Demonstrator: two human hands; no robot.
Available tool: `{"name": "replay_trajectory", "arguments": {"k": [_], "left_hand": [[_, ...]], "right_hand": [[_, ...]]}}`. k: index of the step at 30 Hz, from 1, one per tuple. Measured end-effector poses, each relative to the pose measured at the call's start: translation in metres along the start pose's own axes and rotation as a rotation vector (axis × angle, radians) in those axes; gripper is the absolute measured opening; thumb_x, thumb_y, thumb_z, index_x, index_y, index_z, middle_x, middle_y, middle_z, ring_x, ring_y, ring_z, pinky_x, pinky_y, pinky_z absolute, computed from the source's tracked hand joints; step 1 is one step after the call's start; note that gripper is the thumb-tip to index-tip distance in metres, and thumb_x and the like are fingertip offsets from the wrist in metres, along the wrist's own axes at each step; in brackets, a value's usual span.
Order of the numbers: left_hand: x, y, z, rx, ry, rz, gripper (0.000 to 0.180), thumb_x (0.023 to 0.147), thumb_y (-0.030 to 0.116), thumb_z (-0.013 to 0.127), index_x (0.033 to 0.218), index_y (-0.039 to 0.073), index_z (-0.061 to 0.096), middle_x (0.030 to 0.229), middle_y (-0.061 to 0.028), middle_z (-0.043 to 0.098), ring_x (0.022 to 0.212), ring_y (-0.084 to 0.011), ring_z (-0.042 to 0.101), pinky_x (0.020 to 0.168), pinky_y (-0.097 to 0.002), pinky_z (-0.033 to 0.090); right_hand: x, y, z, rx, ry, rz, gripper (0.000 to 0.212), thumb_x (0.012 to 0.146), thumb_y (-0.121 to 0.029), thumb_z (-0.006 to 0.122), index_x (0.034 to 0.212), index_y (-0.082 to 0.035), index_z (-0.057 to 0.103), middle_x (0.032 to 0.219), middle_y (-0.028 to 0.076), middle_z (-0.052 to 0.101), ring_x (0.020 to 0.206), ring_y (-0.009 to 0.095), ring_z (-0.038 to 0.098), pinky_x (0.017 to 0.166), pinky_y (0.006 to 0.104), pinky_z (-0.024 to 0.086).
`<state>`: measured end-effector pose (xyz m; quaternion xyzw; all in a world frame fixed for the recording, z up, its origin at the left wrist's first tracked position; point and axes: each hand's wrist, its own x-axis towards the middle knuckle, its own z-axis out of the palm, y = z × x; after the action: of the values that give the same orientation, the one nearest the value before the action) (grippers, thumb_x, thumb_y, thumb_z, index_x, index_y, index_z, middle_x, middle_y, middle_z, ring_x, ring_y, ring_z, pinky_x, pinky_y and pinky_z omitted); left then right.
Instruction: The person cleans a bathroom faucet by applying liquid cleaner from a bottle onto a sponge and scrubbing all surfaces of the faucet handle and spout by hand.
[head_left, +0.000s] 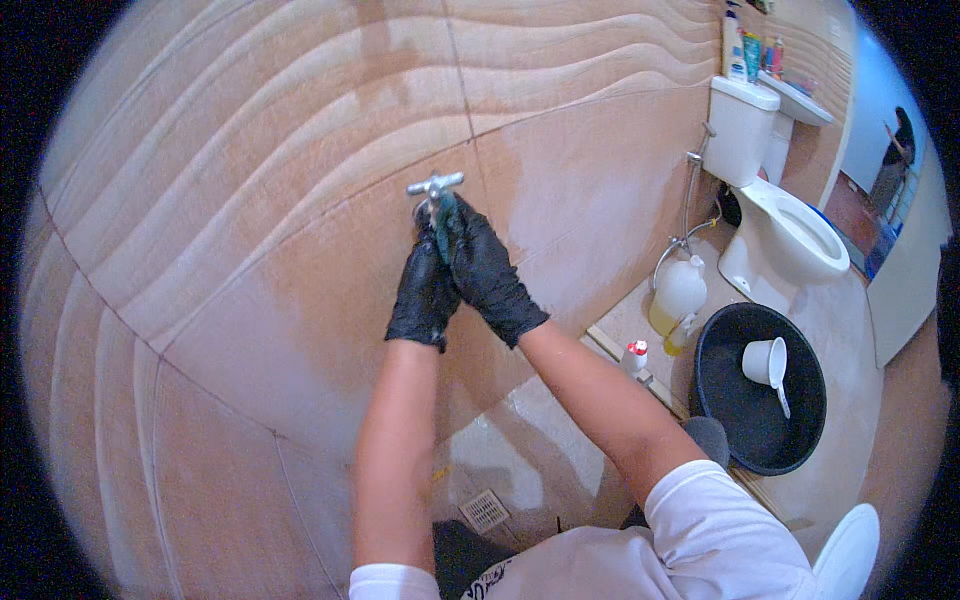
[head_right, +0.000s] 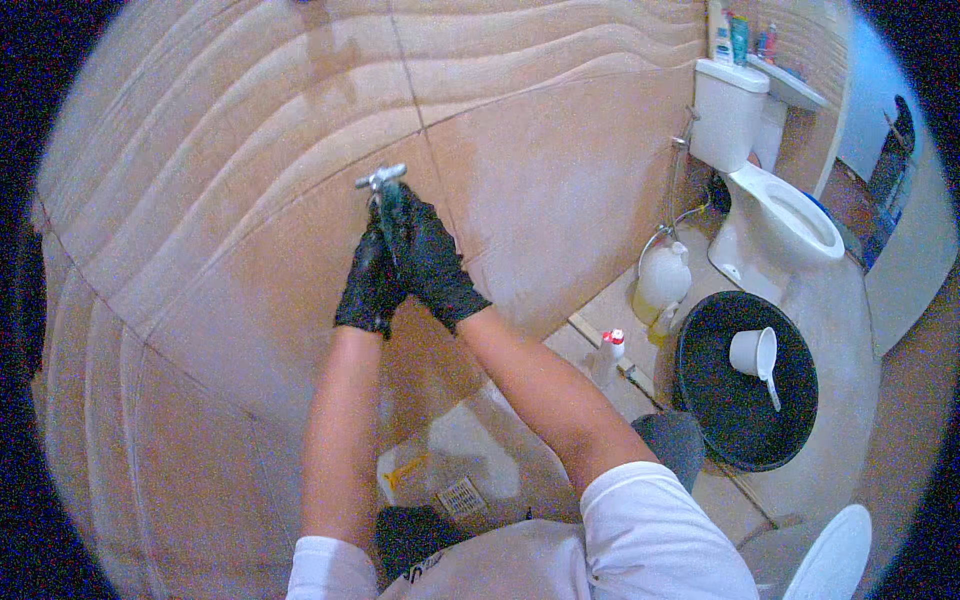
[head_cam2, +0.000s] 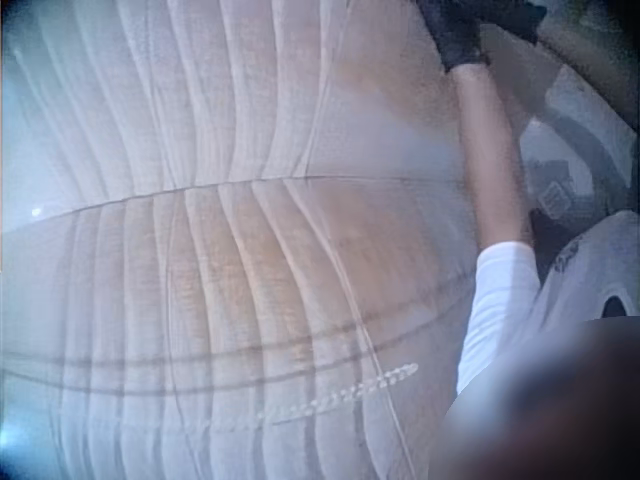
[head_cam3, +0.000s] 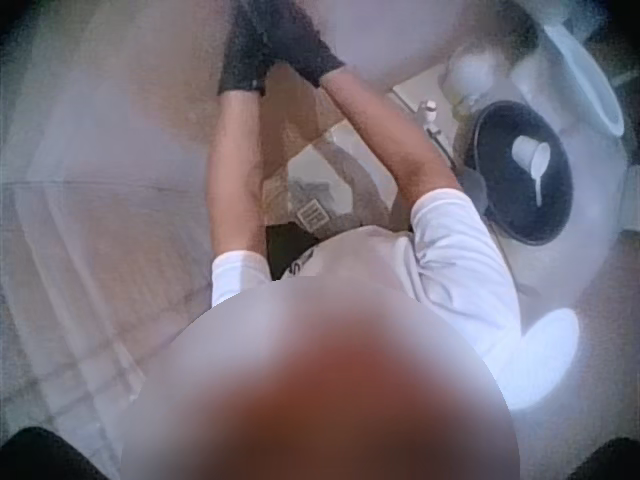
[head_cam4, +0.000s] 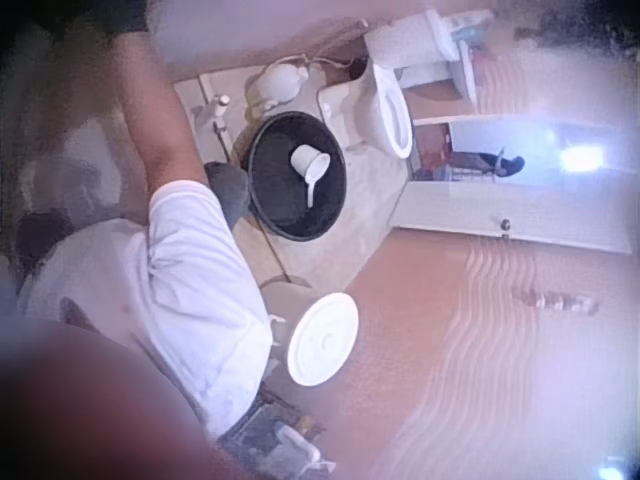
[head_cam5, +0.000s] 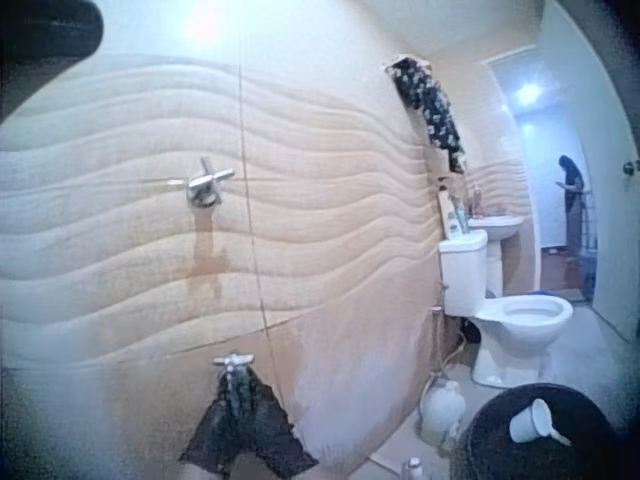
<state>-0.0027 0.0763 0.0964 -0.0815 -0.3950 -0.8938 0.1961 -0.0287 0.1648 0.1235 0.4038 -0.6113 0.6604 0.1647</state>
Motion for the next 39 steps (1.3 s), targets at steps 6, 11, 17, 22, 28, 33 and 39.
{"name": "replay_trajectory", "arguments": {"k": [6, 11, 17, 22, 28, 33, 39], "left_hand": [[0.003, -0.026, 0.035, -0.319, 0.057, -0.068, 0.038, 0.091, 0.036, 0.04, 0.103, 0.003, 0.055, 0.092, -0.0107, 0.059, 0.085, -0.0219, 0.055, 0.078, -0.0309, 0.046], [-0.017, -0.032, 0.039, -0.018, 0.222, -0.241, 0.025, 0.088, 0.028, 0.044, 0.091, 0.006, 0.057, 0.079, -0.0079, 0.058, 0.069, -0.0204, 0.054, 0.062, -0.032, 0.045], [-0.03, -0.05, 0.008, 0.488, 0.452, 0.061, 0.021, 0.088, 0.026, 0.046, 0.088, 0.006, 0.054, 0.078, -0.0058, 0.055, 0.068, -0.0186, 0.052, 0.061, -0.0309, 0.043], [-0.002, -0.001, 0.079, 1.001, 0.507, 0.82, 0.02, 0.088, 0.023, 0.049, 0.082, 0.005, 0.053, 0.073, -0.0045, 0.054, 0.063, -0.0155, 0.05, 0.054, -0.0283, 0.042], [0.01, 0.028, 0.072, 0.779, 0.344, 0.472, 0.026, 0.089, 0.024, 0.047, 0.101, 0.002, 0.057, 0.093, -0.0068, 0.057, 0.078, -0.0121, 0.052, 0.065, -0.0269, 0.044], [0.02, 0.018, 0.04, 0.934, 0.156, 0.655, 0.028, 0.089, 0.016, 0.048, 0.112, 0.0, 0.052, 0.1, -0.007, 0.058, 0.086, -0.0125, 0.053, 0.077, -0.0258, 0.044], [0.024, 0.025, 0.049, 1.032, 0.038, 0.533, 0.02, 0.09, 0.015, 0.046, 0.101, 0.003, 0.057, 0.094, -0.0042, 0.06, 0.083, -0.0125, 0.053, 0.075, -0.0258, 0.044]], "right_hand": [[-0.023, 0.024, 0.005, 0.222, 0.237, 0.071, 0.026, 0.09, -0.02, 0.041, 0.106, -0.002, 0.051, 0.099, 0.016, 0.057, 0.094, 0.028, 0.053, 0.081, 0.0364, 0.041], [-0.045, 0.024, 0.001, 0.755, 0.253, 0.505, 0.017, 0.09, -0.02, 0.043, 0.091, -0.006, 0.053, 0.081, 0.005, 0.055, 0.076, 0.017, 0.052, 0.068, 0.0306, 0.043], [-0.071, 0.004, -0.014, 1.237, 0.113, 0.8, 0.021, 0.091, -0.027, 0.042, 0.093, -0.01, 0.054, 0.083, 0.006, 0.058, 0.074, 0.018, 0.056, 0.065, 0.0296, 0.048], [-0.049, -0.028, -0.015, 1.308, 0.036, 0.556, 0.028, 0.092, -0.026, 0.039, 0.108, -0.008, 0.052, 0.101, 0.008, 0.058, 0.092, 0.019, 0.055, 0.084, 0.0319, 0.045], [-0.008, -0.019, -0.004, 0.963, 0.144, 0.66, 0.031, 0.092, -0.038, 0.035, 0.091, -0.011, 0.052, 0.083, 0.005, 0.054, 0.076, 0.019, 0.053, 0.065, 0.0335, 0.044], [0.004, -0.003, 0.009, 0.018, 0.186, 0.139, 0.03, 0.091, -0.027, 0.036, 0.095, -0.004, 0.053, 0.088, 0.019, 0.058, 0.088, 0.031, 0.055, 0.071, 0.04, 0.044], [0.001, 0.015, -0.005, 0.297, 0.11, -0.019, 0.031, 0.091, -0.023, 0.037, 0.109, -0.001, 0.05, 0.108, 0.022, 0.054, 0.1, 0.035, 0.052, 0.085, 0.0411, 0.041]]}}
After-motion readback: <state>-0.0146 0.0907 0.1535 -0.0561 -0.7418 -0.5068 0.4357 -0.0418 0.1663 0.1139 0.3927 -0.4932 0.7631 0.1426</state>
